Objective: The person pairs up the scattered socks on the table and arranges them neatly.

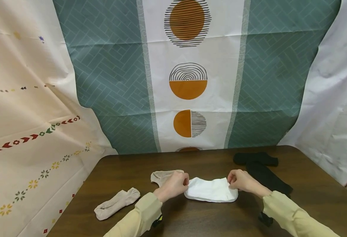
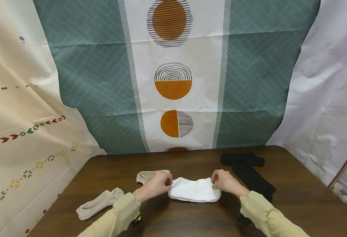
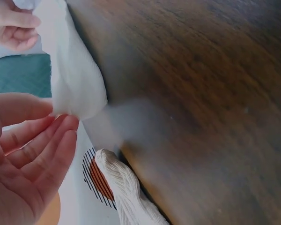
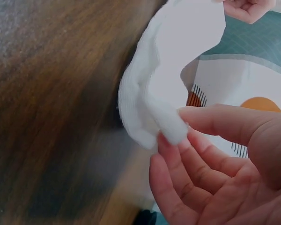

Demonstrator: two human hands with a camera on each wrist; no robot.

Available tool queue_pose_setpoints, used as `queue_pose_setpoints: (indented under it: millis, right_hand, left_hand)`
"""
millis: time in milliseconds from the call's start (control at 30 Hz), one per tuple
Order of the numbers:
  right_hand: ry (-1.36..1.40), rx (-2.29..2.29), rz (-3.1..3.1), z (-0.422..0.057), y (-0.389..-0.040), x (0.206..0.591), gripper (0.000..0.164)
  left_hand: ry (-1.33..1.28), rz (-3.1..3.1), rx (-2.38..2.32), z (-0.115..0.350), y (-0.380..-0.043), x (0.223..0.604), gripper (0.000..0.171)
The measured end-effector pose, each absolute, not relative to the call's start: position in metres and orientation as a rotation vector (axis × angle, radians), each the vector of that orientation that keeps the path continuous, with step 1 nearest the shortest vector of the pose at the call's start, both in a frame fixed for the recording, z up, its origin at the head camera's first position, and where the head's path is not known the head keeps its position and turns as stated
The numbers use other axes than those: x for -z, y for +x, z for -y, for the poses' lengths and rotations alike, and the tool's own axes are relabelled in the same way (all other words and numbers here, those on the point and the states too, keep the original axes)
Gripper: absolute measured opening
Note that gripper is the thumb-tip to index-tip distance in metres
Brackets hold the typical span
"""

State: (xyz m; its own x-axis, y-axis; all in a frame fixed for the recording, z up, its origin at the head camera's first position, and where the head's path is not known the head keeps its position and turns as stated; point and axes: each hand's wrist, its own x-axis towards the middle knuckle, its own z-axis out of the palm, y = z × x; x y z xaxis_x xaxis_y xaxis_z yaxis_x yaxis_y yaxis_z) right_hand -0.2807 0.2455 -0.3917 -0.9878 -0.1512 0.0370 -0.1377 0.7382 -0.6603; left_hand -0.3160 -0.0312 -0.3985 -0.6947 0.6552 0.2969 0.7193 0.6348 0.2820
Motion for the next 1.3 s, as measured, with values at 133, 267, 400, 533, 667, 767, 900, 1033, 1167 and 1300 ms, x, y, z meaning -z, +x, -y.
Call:
queue_pose_setpoints:
  millis: [133, 267, 400, 533, 667, 767, 900, 1033, 1167, 1300]
  right_hand:
    - [-0.244, 1.056, -2.936, -0.246, -0.280, 0.390, 0.017]
    - [-0.350, 1.007, -3.017, -0.247, -0.281, 0.382, 0.017]
    - [-0.418, 1.011, -3.062, -0.244, -0.283, 0.374, 0.015]
    - [-0.446, 1.024, -3.045, -0.238, -0.282, 0.372, 0.014]
    - [-0.518, 0.974, -3.067, -0.232, -0.278, 0.375, 0.013]
    - [-0.582, 0.935, -3.087, -0.227, -0.276, 0.378, 0.013]
    - [-0.649, 0.884, -3.082, -0.221, -0.273, 0.380, 0.013]
    - [-0.656, 0.807, -3.104, -0.217, -0.270, 0.385, 0.016]
    - [-0.609, 0.751, -3.139, -0.213, -0.267, 0.388, 0.018]
    - [-0.576, 0.693, -3.166, -0.211, -0.264, 0.390, 0.020]
  left_hand:
    - [-1.134, 2.747, 0.543, 0.029, -0.313, 0.396, 0.012]
    - [-1.117, 2.742, 0.518, 0.026, -0.310, 0.393, 0.015]
    - [-1.114, 2.677, 0.480, 0.022, -0.307, 0.390, 0.017]
    - [-1.127, 2.613, 0.427, 0.017, -0.304, 0.385, 0.016]
    - [-1.166, 2.567, 0.319, 0.012, -0.301, 0.381, 0.014]
    - [-1.214, 2.538, 0.242, 0.007, -0.298, 0.380, 0.013]
    - [-1.262, 2.525, 0.157, 0.002, -0.294, 0.381, 0.010]
    - [-1.271, 2.512, 0.076, 0.000, -0.289, 0.385, 0.009]
    - [-1.277, 2.534, 0.042, -0.002, -0.285, 0.388, 0.005]
    - [-1.300, 2.553, -0.013, -0.004, -0.281, 0.391, 0.003]
